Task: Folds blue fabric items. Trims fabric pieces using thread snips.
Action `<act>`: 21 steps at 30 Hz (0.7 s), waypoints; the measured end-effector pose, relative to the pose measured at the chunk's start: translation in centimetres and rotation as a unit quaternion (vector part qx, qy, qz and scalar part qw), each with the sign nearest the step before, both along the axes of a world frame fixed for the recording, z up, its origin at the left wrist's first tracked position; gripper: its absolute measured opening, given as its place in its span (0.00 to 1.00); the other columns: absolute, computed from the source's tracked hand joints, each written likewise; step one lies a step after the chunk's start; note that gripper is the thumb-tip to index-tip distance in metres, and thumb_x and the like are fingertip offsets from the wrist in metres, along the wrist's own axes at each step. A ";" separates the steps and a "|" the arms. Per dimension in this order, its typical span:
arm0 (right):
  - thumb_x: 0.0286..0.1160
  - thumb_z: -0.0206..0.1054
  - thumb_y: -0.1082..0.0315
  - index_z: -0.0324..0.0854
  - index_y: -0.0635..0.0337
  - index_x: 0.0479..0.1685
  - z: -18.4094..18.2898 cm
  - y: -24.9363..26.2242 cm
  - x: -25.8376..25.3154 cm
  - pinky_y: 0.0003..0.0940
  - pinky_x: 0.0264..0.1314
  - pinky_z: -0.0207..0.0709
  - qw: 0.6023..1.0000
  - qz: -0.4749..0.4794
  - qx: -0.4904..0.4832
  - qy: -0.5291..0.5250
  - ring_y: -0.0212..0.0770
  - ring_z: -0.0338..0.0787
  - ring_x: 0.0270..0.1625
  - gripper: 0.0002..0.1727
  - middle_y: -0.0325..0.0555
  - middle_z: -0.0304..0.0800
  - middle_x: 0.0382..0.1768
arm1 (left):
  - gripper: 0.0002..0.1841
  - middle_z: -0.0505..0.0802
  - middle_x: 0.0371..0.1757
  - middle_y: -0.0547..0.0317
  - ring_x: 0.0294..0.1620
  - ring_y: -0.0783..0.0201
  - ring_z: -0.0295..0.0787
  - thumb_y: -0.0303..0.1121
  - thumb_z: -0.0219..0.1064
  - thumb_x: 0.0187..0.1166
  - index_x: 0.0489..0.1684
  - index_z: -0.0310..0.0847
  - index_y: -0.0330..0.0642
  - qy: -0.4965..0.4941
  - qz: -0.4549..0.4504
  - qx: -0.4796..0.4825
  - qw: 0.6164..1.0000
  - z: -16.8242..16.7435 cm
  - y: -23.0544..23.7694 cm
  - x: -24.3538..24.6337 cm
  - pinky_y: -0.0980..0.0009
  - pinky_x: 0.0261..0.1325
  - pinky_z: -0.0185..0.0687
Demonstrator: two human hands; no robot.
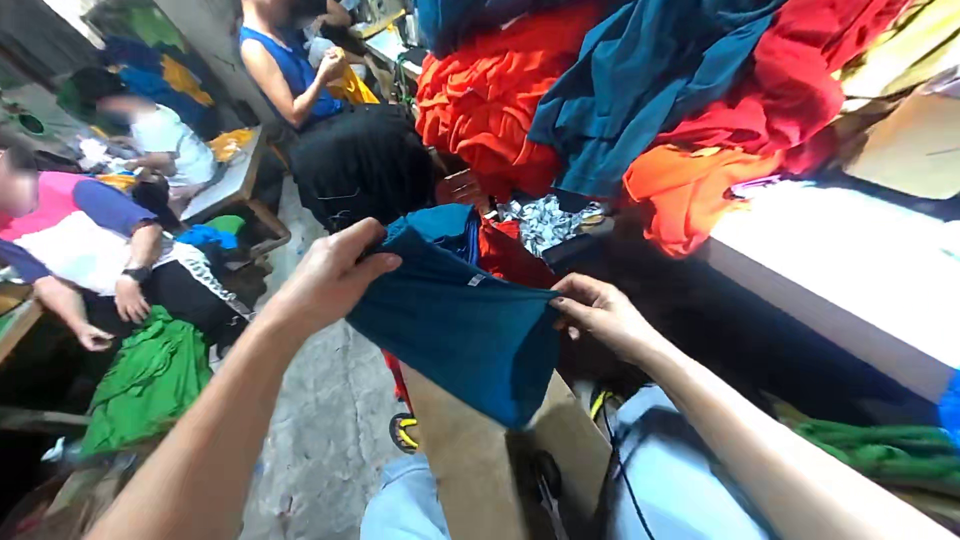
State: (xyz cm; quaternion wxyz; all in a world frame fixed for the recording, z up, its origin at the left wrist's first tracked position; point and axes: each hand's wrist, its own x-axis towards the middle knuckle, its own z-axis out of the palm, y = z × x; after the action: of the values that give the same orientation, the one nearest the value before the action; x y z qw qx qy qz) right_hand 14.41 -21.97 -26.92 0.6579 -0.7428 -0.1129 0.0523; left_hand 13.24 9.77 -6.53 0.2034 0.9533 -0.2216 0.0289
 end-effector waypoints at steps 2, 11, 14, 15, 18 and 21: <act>0.86 0.60 0.73 0.82 0.66 0.53 -0.7 -1.3 1.1 0.30 0.34 0.86 0.998 -0.054 -0.015 -0.024 0.32 0.89 0.32 0.08 0.45 0.90 0.38 | 0.13 0.92 0.43 0.64 0.42 0.77 0.89 0.41 0.59 0.89 0.58 0.81 0.44 -0.094 -0.073 0.014 0.993 -3.5 1.7 3.8 0.72 0.50 0.87; 0.74 0.64 0.73 0.91 0.65 0.48 -13.0 0.8 -0.8 0.39 0.55 0.89 0.960 -0.053 -0.216 -0.170 0.43 0.92 0.55 0.11 0.54 0.90 0.59 | 0.11 0.94 0.49 0.44 0.51 0.47 0.95 0.25 0.66 0.75 0.51 0.89 0.36 -0.172 -0.072 0.086 0.979 -22.0 6.4 0.6 0.48 0.56 0.89; 0.71 0.68 0.73 0.94 0.60 0.45 -18.3 1.7 -3.3 0.57 0.56 0.86 0.931 0.028 -0.323 -0.165 0.58 0.92 0.56 0.10 0.56 0.92 0.56 | 0.11 0.95 0.52 0.44 0.58 0.46 0.94 0.20 0.67 0.71 0.47 0.90 0.39 -0.142 -0.063 0.100 0.983 -31.1 8.7 -3.6 0.41 0.69 0.81; 0.70 0.69 0.73 0.94 0.59 0.45 -19.0 1.9 -4.0 0.59 0.56 0.85 0.919 0.059 -0.353 -0.166 0.61 0.91 0.56 0.09 0.57 0.92 0.55 | 0.10 0.95 0.52 0.44 0.59 0.45 0.94 0.20 0.67 0.71 0.46 0.89 0.40 -0.132 -0.061 0.106 0.984 -33.2 9.1 -4.9 0.39 0.69 0.81; 0.69 0.69 0.70 0.93 0.54 0.43 -19.2 2.4 -5.1 0.58 0.52 0.84 0.887 0.093 -0.400 -0.212 0.62 0.92 0.52 0.09 0.55 0.92 0.52 | 0.13 0.95 0.51 0.45 0.63 0.42 0.91 0.18 0.65 0.70 0.46 0.88 0.42 -0.115 -0.033 0.107 0.987 -36.7 9.5 -7.9 0.32 0.69 0.76; 0.71 0.66 0.66 0.93 0.52 0.42 -19.2 2.7 -5.4 0.54 0.49 0.85 0.871 0.099 -0.417 -0.241 0.59 0.92 0.50 0.10 0.53 0.92 0.49 | 0.13 0.94 0.53 0.47 0.67 0.41 0.88 0.19 0.62 0.71 0.45 0.89 0.46 -0.123 0.005 0.107 0.987 -37.9 9.8 -9.4 0.30 0.73 0.70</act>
State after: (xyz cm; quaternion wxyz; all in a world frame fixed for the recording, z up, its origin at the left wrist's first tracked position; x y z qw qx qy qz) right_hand 8.96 -19.23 -46.09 0.2312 -0.9226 -0.3081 -0.0211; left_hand 3.79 19.54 -44.44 0.0710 0.9598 -0.2423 0.1226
